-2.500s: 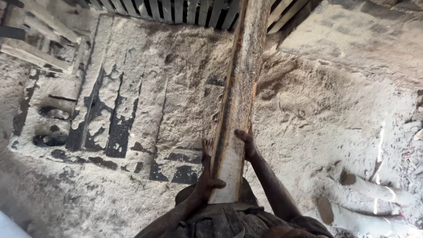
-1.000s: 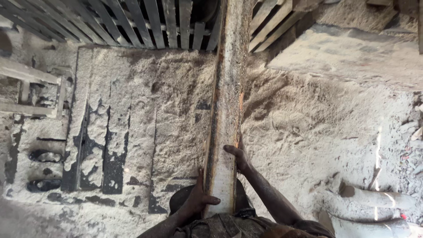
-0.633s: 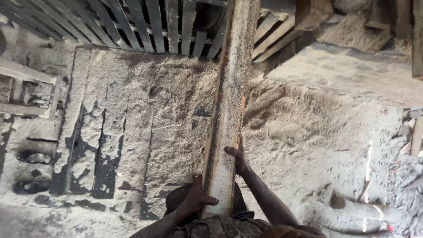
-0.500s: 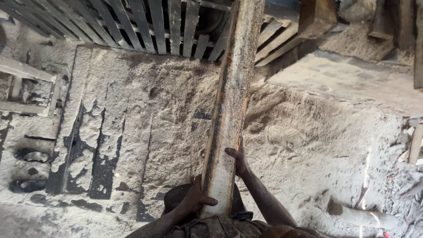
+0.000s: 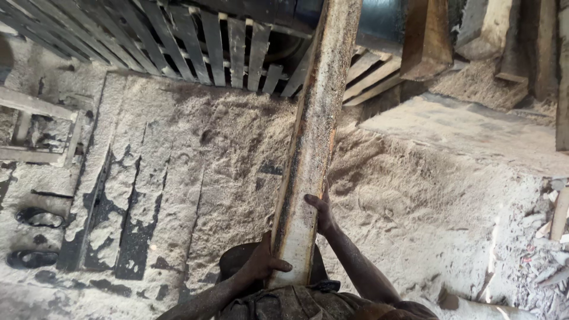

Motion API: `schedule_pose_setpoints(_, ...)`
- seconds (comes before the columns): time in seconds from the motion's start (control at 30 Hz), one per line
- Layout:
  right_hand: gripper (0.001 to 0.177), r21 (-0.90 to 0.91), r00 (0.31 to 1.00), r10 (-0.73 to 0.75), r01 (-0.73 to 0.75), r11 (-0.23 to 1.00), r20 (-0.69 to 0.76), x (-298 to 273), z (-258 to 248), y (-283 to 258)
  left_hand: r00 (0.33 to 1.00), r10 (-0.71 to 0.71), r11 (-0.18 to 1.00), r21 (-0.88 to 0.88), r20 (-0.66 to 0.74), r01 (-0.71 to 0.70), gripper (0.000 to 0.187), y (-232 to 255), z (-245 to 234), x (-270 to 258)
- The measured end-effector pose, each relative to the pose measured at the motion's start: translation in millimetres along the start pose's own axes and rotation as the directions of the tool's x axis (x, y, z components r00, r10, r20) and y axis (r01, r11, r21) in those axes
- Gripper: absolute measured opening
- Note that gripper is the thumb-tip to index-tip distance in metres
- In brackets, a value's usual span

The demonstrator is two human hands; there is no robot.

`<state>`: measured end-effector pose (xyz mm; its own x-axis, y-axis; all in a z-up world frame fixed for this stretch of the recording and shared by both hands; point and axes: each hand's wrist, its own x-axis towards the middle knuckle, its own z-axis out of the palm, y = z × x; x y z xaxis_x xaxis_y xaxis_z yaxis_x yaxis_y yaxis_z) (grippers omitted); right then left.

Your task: The person uses a vertical band saw to trim and shape several wooden planks, feeding them into the blade by hand and setting trimmed pieces aside.

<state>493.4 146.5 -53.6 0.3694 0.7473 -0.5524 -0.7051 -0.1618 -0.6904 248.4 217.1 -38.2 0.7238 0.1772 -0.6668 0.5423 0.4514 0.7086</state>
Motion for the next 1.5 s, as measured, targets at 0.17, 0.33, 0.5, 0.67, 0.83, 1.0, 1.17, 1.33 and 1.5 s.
schedule_pose_setpoints(0.17,0.094,-0.094,0.981,0.172,-0.18,0.979,-0.087,23,-14,-5,0.99,0.14,0.99,-0.029,-0.006,-0.14,0.127,0,-4,24)
schedule_pose_setpoints(0.33,0.091,-0.12,0.992,0.109,-0.115,0.986,-0.055,38,-11,-26,0.945,0.327,0.941,-0.099,0.005,-0.325,0.129,21,-6,44)
schedule_pose_setpoints(0.5,0.09,-0.02,0.988,-0.138,0.137,0.99,-0.065,47,30,-77,0.977,0.209,0.959,-0.207,0.044,-0.195,0.133,57,-14,59)
schedule_pose_setpoints(0.67,0.091,0.012,0.994,-0.109,0.109,0.994,-0.014,67,38,-113,0.842,0.528,0.847,0.145,-0.111,-0.511,0.141,68,-17,90)
schedule_pose_setpoints(0.83,0.1,-0.016,0.991,-0.133,0.133,0.991,-0.028,98,28,-130,0.92,0.391,0.91,-0.155,0.007,-0.385,0.122,87,-21,108)
schedule_pose_setpoints(1.0,0.106,-0.034,0.984,-0.161,0.158,0.987,-0.074,130,25,-152,0.981,0.19,0.966,-0.184,0.047,-0.179,0.102,122,-33,143)
schedule_pose_setpoints(1.17,0.115,-0.088,0.984,-0.114,0.102,0.991,-0.137,166,10,-171,0.856,0.509,0.844,0.138,0.095,-0.518,0.078,85,-48,196)
schedule_pose_setpoints(1.33,0.096,-0.127,0.988,-0.046,0.027,0.991,-0.145,200,-26,-170,0.388,0.899,0.228,0.541,0.201,-0.809,0.064,108,-58,220)
schedule_pose_setpoints(1.5,0.086,-0.113,0.996,0.005,-0.014,0.993,-0.085,211,-39,-180,0.912,0.408,0.871,-0.316,0.033,-0.378,0.125,195,-55,220)
